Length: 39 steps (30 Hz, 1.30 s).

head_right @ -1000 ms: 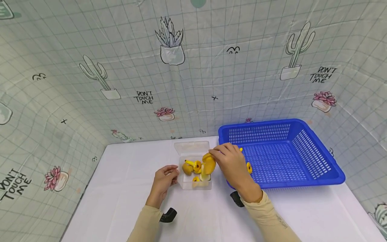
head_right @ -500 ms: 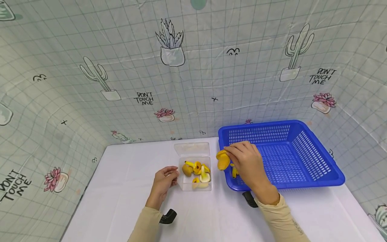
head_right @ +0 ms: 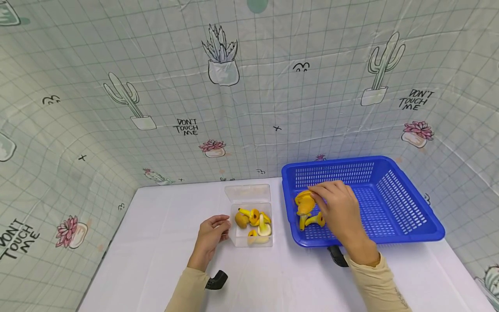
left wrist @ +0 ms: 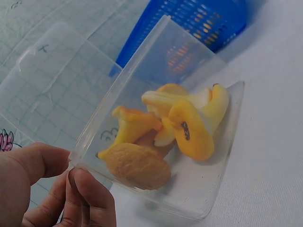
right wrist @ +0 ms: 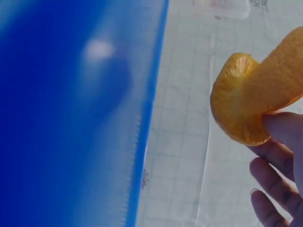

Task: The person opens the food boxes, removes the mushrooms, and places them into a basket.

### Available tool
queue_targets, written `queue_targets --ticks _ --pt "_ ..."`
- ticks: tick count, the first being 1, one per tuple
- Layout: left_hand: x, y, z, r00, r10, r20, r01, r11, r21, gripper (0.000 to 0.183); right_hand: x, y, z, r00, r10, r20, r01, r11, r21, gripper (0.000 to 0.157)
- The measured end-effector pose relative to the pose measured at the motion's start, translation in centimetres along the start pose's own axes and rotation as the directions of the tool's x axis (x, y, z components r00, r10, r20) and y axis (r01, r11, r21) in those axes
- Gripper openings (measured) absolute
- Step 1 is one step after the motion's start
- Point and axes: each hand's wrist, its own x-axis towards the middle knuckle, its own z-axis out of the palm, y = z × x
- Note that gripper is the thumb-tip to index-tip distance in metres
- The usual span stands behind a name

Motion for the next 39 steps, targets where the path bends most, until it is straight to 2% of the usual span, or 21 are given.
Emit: queue_targets --ticks 14,21,25,30,35,39 --pt "-0.3 0.0 -0.1 1.000 0.000 -0.002 0.000 1.000 0.019 0.027 0.7 1.5 -2.5 0.996 0.083 0.012 -0.081 0.992 -0.092 0.018" --pt "-0.4 -0.2 -0.1 1.000 -0.004 -0.004 0.005 1.000 0.015 0.028 1.7 1.9 -3.0 0.995 0.096 0.023 -0.093 0.992 -0.089 0.026" --pt "-0.4 -0.2 -0.1 1.000 -0.008 -0.004 0.008 1.000 0.017 0.028 1.4 0.8 -2.2 0.996 0.070 0.055 -0.067 0.996 -0.061 0.026" --pt "-0.3 -0.2 0.0 1.000 -0.005 -0.003 0.005 1.000 0.018 0.029 0.8 -1.3 -0.3 0.994 -0.033 0.100 0.033 0.999 0.002 0.027" --pt "-0.3 0.0 0.0 1.000 0.003 0.002 -0.003 1.000 0.013 0.030 0.5 -3.3 1.8 0.981 -0.138 0.137 0.130 0.989 0.062 0.030" --pt "-0.2 0.0 0.0 1.000 0.009 0.004 -0.009 1.000 0.007 0.030 0.4 -4.8 3.2 0.963 -0.177 0.203 0.162 0.983 0.089 0.030"
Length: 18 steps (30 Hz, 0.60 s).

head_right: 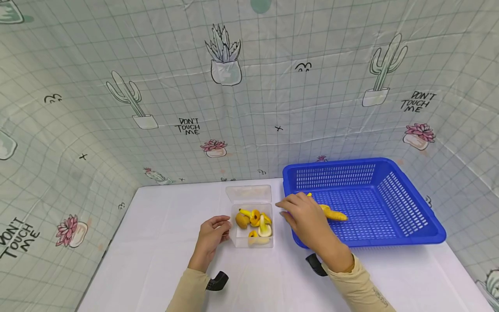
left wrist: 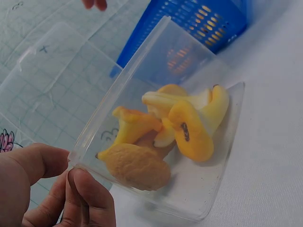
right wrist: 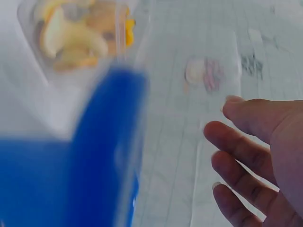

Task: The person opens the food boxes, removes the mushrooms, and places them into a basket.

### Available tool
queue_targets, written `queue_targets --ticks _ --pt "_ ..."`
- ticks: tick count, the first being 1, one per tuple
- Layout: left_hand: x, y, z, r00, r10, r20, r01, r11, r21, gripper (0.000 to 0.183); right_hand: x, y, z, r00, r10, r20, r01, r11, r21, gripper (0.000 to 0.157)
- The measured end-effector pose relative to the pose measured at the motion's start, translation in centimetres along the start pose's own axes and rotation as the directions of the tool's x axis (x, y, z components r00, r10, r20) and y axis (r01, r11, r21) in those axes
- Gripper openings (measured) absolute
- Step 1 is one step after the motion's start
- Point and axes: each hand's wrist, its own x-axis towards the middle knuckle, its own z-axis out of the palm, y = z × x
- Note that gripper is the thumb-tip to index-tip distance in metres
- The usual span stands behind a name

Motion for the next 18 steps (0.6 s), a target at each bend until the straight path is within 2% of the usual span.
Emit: queue_targets --ticks 4,11,18 --pt "0.0 0.0 0.0 1.000 -0.001 0.001 0.001 1.000 -0.003 0.030 0.4 -1.1 1.1 0.996 -0.015 0.085 0.013 1.000 0.020 0.030" --pt "0.2 -0.2 0.0 1.000 -0.011 -0.001 0.011 1.000 0.003 0.030 1.0 -2.1 2.6 0.976 -0.011 0.216 0.002 0.999 0.045 0.026" --pt "0.1 -0.1 0.0 1.000 -0.016 -0.004 0.016 1.000 0.002 0.030 1.5 -2.4 3.5 0.966 -0.028 0.259 0.010 0.998 0.068 0.026"
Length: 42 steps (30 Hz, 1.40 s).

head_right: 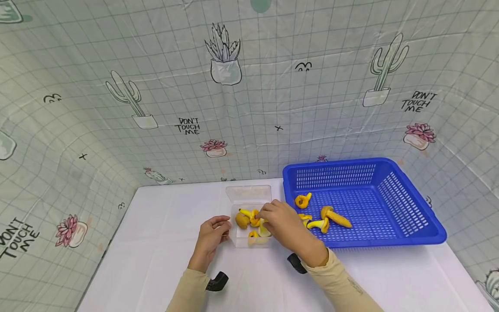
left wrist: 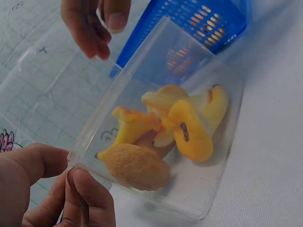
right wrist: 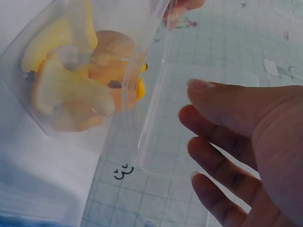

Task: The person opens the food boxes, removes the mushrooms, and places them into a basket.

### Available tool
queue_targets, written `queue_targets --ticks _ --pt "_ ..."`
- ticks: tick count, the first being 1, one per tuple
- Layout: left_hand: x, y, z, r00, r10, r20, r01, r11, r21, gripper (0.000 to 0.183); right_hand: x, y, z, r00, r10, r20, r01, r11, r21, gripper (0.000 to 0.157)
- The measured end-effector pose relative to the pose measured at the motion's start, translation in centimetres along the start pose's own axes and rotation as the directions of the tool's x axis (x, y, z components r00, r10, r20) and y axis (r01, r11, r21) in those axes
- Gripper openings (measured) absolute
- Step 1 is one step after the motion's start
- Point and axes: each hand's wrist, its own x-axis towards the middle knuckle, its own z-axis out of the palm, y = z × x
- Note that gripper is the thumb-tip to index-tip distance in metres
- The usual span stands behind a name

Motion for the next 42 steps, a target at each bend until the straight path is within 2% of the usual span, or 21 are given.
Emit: queue_targets --ticks 7,12,17,31,37,42 --pt "-0.2 0.2 0.0 1.000 0.005 -0.002 -0.005 1.000 -0.011 0.029 1.0 -0.3 0.5 0.995 -0.048 0.089 0.045 0.998 0.032 0.028" --pt "-0.2 0.1 0.1 1.000 0.006 -0.002 -0.006 1.000 -0.016 0.029 1.6 -0.6 1.0 0.980 -0.028 0.195 0.014 0.997 0.072 0.027" --pt "-0.2 0.1 0.0 1.000 -0.006 -0.008 0.006 1.000 -0.013 0.028 2.0 -0.7 1.6 0.966 -0.026 0.258 0.002 0.996 0.094 0.026" --pt "-0.3 0.2 0.1 1.000 0.013 0.005 -0.013 1.000 -0.024 0.027 3.2 -0.2 2.6 0.941 -0.086 0.327 0.066 0.995 0.073 0.029" --pt "-0.2 0.2 0.1 1.000 0.017 0.000 -0.017 1.000 -0.021 0.027 3.5 -0.3 3.1 0.941 -0.107 0.320 0.098 0.994 0.042 0.027" --pt "-0.2 0.0 0.1 1.000 0.007 -0.006 -0.007 1.000 -0.023 0.027 3.6 -0.5 3.3 0.944 -0.099 0.315 0.093 0.995 0.033 0.024"
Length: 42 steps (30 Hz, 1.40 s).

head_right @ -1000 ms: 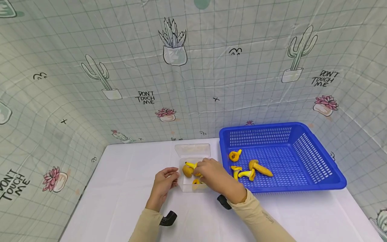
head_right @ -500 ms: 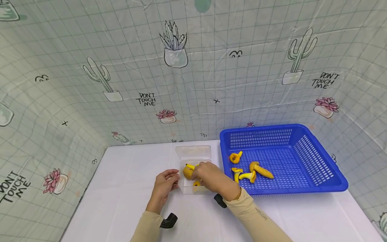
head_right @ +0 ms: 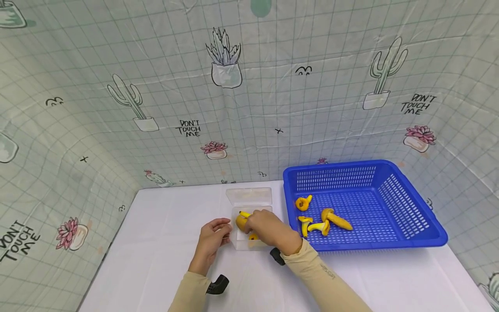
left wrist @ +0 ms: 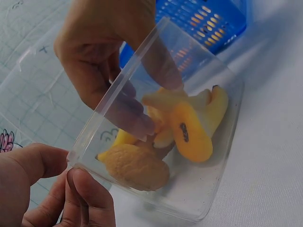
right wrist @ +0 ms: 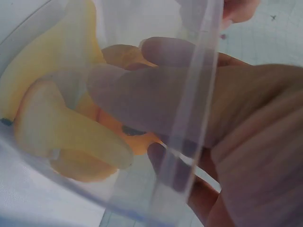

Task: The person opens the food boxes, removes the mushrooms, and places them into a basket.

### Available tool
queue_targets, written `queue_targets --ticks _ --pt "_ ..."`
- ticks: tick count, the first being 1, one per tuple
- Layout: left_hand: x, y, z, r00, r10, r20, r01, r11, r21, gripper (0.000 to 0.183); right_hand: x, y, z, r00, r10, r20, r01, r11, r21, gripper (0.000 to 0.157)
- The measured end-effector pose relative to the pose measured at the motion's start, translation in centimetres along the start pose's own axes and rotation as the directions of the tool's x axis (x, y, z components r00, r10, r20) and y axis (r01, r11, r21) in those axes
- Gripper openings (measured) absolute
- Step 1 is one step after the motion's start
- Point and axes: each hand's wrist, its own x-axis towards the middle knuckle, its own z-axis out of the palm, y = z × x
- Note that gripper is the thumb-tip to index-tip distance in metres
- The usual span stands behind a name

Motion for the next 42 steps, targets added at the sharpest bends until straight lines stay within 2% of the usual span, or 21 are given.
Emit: queue_targets --ticks 14,25,35,42 --pt "0.2 -0.2 0.0 1.000 0.006 -0.003 -0.006 1.000 -0.009 0.026 0.5 -0.3 0.5 1.000 0.019 -0.012 -0.019 0.999 -0.033 0.017" --pt "0.1 -0.1 -0.1 1.000 0.002 -0.001 -0.002 1.000 -0.015 0.027 0.6 -0.1 1.2 0.998 -0.020 -0.062 0.018 0.999 -0.036 0.014" --pt "0.2 -0.2 0.0 1.000 0.009 0.005 -0.009 1.000 -0.019 0.027 0.7 -0.2 0.7 0.999 -0.030 -0.025 0.030 0.999 -0.017 0.015" --pt "0.1 -0.1 -0.1 1.000 0.009 0.006 -0.009 1.000 -0.011 0.026 1.0 -0.1 1.0 0.998 -0.053 -0.033 0.052 0.998 -0.036 0.019"
